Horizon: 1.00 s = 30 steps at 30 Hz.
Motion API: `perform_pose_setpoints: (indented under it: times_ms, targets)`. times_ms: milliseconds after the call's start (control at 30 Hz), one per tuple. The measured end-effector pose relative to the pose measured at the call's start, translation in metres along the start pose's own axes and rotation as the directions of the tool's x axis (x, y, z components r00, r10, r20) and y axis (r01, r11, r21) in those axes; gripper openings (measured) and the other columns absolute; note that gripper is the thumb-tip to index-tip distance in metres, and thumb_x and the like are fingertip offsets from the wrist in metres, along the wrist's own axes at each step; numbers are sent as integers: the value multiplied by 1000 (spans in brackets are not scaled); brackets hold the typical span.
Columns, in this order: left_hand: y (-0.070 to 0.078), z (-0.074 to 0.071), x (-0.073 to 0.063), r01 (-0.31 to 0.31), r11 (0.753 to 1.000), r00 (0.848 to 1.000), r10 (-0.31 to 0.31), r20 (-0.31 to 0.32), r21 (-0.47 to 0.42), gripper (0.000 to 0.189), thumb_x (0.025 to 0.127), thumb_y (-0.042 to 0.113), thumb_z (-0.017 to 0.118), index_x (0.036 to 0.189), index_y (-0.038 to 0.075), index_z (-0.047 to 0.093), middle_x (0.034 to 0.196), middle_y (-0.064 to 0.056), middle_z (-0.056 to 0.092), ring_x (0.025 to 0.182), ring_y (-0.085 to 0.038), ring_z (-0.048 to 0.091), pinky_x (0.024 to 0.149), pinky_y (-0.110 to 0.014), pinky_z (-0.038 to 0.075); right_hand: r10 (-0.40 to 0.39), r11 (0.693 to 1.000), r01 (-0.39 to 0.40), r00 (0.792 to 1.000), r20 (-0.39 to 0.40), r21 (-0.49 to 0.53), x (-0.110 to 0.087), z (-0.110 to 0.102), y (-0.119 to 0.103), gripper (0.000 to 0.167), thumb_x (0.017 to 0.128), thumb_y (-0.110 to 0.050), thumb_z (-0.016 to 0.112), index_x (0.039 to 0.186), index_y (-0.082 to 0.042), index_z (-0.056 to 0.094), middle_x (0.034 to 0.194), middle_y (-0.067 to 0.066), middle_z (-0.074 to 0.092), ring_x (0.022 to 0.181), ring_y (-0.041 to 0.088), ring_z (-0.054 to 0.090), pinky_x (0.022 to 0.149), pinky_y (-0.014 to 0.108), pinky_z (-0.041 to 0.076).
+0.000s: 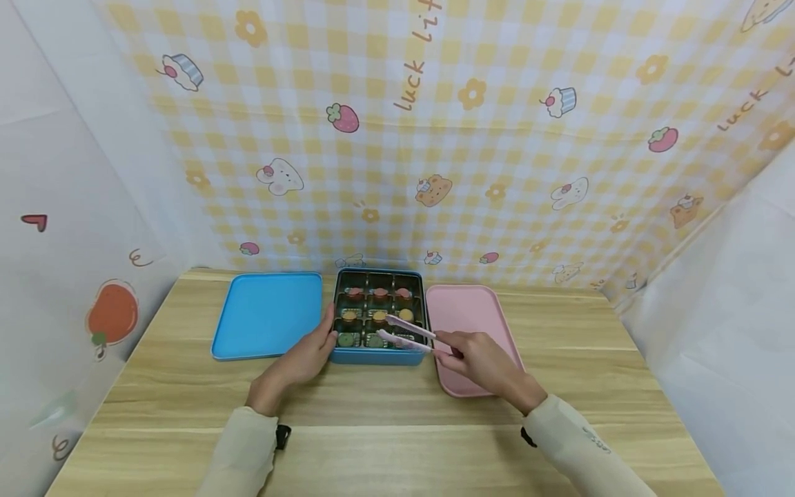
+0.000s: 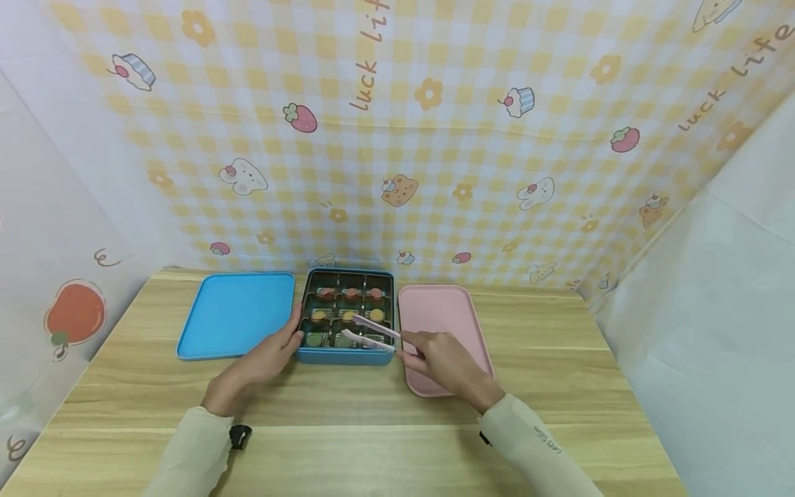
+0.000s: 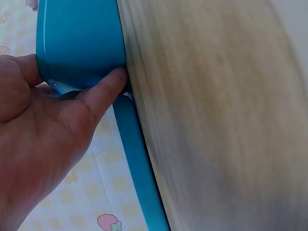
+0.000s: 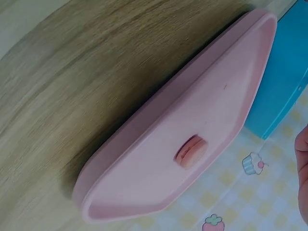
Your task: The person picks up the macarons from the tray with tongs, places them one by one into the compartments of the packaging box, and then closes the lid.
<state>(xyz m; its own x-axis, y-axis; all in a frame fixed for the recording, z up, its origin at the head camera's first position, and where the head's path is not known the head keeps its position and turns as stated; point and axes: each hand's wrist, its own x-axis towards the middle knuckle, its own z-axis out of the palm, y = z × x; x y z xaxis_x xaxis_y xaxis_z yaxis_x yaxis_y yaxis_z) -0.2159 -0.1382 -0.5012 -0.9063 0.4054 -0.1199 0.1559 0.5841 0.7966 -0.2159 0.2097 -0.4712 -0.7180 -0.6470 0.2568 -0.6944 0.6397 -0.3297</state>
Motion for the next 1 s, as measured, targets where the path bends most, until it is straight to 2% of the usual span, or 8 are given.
perform_pose_setpoints:
  times_ms: [167, 400, 633, 767, 1000]
  targets:
    - [0, -1, 0, 1, 1000, 1000, -1, 6, 0, 62, 111, 16, 25, 155, -2, -15, 162, -24, -10, 148, -44, 9, 118, -58, 16, 4, 1000, -4, 997, -73, 7, -8, -5, 8, 29, 93, -20, 71, 119, -7, 72, 65, -14, 48, 56, -5, 38, 49, 14, 36]
    - [1, -1, 0, 4, 1000, 1000, -4, 1, 7, 62, 111, 16, 26, 155, -2, -14, 162, -25, -6, 148, -44, 12, 118, -58, 18, 34, 999, -31, 991, -131, 22, -25, -10, 24, 27, 89, -14, 74, 114, -3, 73, 64, -14, 47, 55, -6, 37, 45, 12, 35]
    - [3, -1, -1, 5, 1000, 1000, -5, 2, 9, 62, 111, 15, 25, 155, -3, -15, 162, -25, -6, 148, -44, 11, 119, -58, 17, -3, 1000, 2, 977, -214, -6, -44, -16, 38, 30, 82, -4, 78, 111, 3, 73, 64, -13, 48, 56, -7, 37, 45, 8, 32]
    - [4, -2, -2, 9, 1000, 1000, -9, 1, 7, 62, 111, 15, 25, 155, -2, -14, 162, -25, -6, 148, -44, 11, 119, -58, 17, 8, 999, -15, 977, -214, -32, -53, -18, 45, 32, 82, -5, 79, 112, 3, 73, 61, -14, 44, 54, -7, 34, 45, 8, 31]
    - [3, -1, -1, 5, 1000, 1000, -5, 1, 11, 62, 111, 15, 25, 155, -3, -15, 162, -25, -7, 148, -44, 10, 118, -58, 17, 83, 995, -93, 981, -176, -44, -68, -20, 54, 32, 85, -7, 77, 115, 3, 72, 63, -16, 43, 54, -7, 34, 44, 10, 32]
